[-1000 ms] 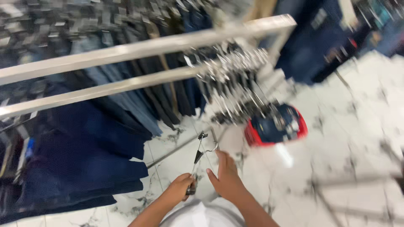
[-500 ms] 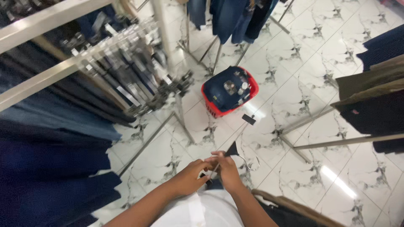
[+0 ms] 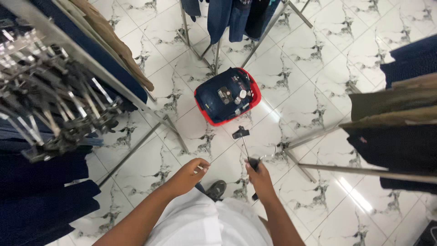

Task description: The person picks up a pair of blue jeans, removes them from a hanger, folds them by hand, and then secures them onto a different hanger before hanging them on a metal clothing rack.

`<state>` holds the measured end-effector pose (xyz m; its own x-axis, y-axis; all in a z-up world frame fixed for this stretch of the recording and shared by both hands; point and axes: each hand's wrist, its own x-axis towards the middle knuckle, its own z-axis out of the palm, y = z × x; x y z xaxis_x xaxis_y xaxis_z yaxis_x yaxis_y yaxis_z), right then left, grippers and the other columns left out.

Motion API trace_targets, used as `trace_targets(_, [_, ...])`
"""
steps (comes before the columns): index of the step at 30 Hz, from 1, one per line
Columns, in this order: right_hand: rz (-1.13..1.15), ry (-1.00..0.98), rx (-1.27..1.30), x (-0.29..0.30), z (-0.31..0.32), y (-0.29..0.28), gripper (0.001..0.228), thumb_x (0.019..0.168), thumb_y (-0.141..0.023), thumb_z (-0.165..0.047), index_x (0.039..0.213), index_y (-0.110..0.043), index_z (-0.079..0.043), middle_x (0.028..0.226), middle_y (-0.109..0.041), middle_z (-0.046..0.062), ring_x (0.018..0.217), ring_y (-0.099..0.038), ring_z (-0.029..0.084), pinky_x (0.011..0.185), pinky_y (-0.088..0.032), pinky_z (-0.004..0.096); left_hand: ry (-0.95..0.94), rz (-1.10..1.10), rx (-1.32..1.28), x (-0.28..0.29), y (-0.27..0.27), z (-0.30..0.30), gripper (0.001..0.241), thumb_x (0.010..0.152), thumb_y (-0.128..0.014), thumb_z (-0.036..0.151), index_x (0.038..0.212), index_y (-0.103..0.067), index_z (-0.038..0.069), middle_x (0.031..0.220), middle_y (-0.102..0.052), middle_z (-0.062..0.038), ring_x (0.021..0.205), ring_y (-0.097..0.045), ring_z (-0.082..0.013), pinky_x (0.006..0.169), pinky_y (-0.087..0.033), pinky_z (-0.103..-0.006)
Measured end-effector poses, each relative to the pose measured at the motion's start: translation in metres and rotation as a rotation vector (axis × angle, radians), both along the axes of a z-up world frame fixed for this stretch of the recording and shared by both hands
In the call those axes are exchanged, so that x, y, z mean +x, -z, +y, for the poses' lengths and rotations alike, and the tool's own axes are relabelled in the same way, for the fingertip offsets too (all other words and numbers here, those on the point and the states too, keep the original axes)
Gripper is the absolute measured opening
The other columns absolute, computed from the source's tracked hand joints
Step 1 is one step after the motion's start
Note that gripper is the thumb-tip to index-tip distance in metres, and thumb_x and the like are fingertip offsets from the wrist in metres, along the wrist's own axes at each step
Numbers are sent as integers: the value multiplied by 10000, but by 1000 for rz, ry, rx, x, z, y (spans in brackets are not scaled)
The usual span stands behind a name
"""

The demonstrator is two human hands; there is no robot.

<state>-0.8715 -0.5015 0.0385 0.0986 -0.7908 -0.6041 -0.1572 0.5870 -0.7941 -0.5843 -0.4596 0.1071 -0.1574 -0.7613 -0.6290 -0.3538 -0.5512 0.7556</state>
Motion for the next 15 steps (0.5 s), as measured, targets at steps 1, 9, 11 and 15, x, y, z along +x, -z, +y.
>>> trace_targets(1, [-54,50,67,-4,-6,4,435,1007,-590,-271,1363,-671,-34,813,-429,-2,690,-381,124,606,-336,273,-55,-12,63,-9,4,-10,266,1031,-521,338,1208,-671,209,1230,-670,88,1109,-616,-103,966,-475,-283])
trace_targets(9, [4,204,225,-24,-48,45,402,1073,-510,-269,1279,-730,-3,762,-487,32,605,-360,112,552,-298,255,-38,-20,105,-8,136,-118,249,1052,-511,314,1179,-682,184,1119,-692,-10,998,-637,-152,860,-501,-326])
trace_targets(11, [58,185,289,-29,-56,54,403,1072,-510,-263,1274,-742,-3,778,-494,34,620,-357,116,567,-298,260,-65,-48,88,-3,192,-140,222,1056,-505,264,1171,-675,177,1160,-707,-46,1057,-667,-188,882,-515,-358])
trace_targets(15, [131,209,291,-32,-92,77,406,1044,-565,-260,1221,-770,43,752,-526,70,633,-409,146,546,-311,278,-30,-287,53,19,302,-197,214,1051,-475,207,1105,-677,160,1014,-657,-51,872,-603,-232,759,-474,-409])
